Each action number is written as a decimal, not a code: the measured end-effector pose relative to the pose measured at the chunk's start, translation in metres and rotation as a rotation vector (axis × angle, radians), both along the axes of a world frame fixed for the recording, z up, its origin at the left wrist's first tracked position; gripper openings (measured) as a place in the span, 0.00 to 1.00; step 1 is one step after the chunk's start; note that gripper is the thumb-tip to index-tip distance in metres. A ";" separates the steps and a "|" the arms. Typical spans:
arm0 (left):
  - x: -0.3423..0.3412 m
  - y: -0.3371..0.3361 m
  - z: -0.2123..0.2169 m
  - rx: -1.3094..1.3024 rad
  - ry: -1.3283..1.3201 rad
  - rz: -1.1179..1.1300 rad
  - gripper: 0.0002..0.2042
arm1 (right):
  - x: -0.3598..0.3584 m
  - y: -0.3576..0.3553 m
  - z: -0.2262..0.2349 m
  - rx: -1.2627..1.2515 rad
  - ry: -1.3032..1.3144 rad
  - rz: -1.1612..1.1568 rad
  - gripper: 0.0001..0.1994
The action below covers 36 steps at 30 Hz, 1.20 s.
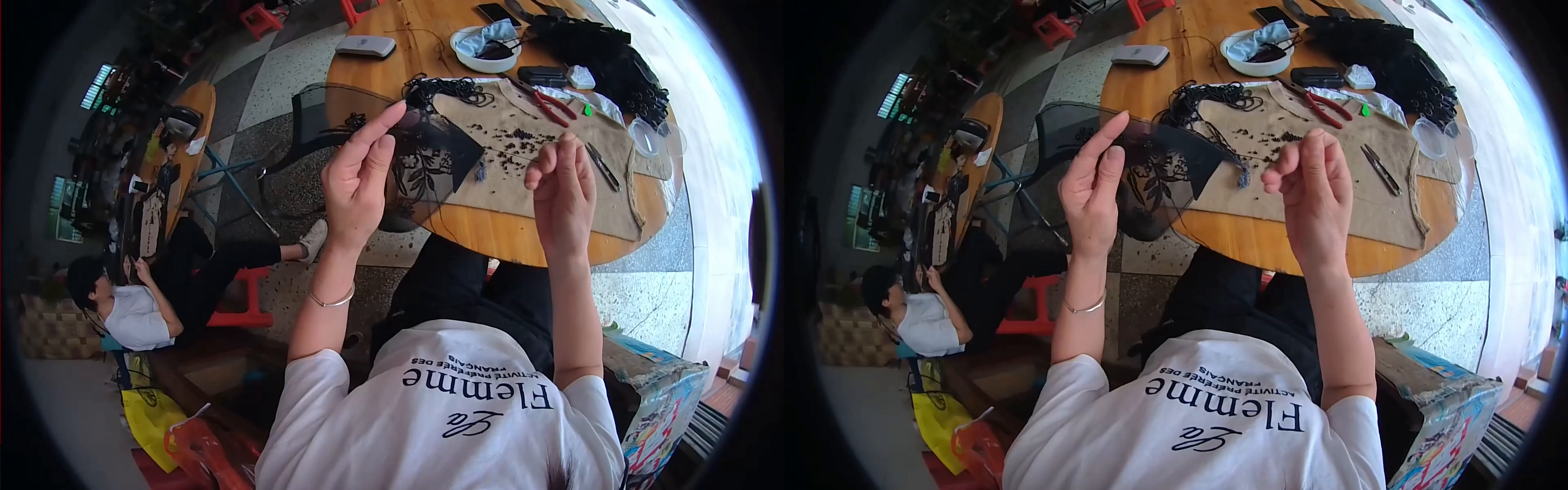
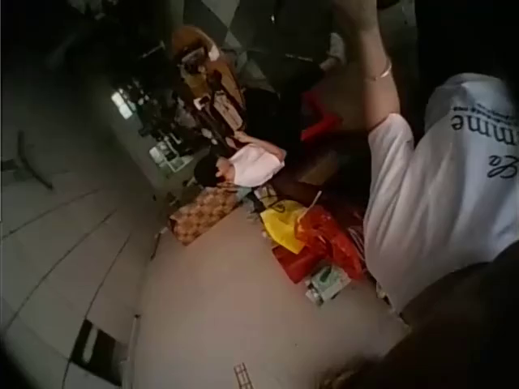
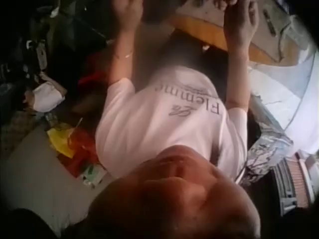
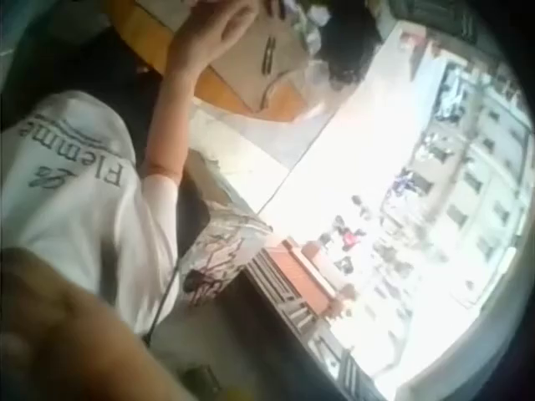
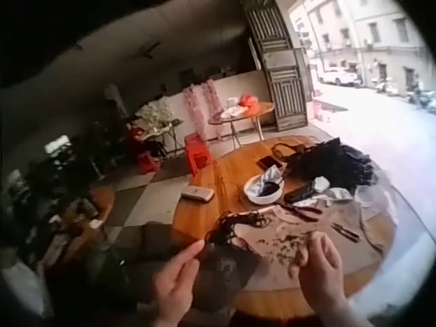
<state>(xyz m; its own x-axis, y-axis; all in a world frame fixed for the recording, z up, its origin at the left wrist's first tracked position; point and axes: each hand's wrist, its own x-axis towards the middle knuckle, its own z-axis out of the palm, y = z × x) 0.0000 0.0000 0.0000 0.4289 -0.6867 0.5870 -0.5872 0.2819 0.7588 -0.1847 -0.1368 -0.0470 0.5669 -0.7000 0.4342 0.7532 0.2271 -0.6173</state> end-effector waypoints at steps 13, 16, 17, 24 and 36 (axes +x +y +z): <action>0.049 0.036 0.006 -0.008 -0.196 0.247 0.16 | -0.287 -0.150 -0.072 0.229 -0.334 -0.124 0.04; 0.045 0.048 -0.002 -0.011 -0.157 0.266 0.16 | -0.417 -0.201 -0.109 0.419 -0.443 -0.068 0.03; 0.042 0.051 -0.004 -0.006 -0.149 0.268 0.16 | -0.470 -0.221 -0.123 0.400 -0.443 -0.149 0.04; -0.002 0.066 -0.005 0.113 0.031 0.231 0.17 | -0.773 -0.263 -0.230 0.200 0.951 -1.384 0.18; -0.094 0.155 -0.044 0.092 0.460 0.493 0.19 | -1.024 -0.252 -0.262 0.115 0.942 -1.279 0.18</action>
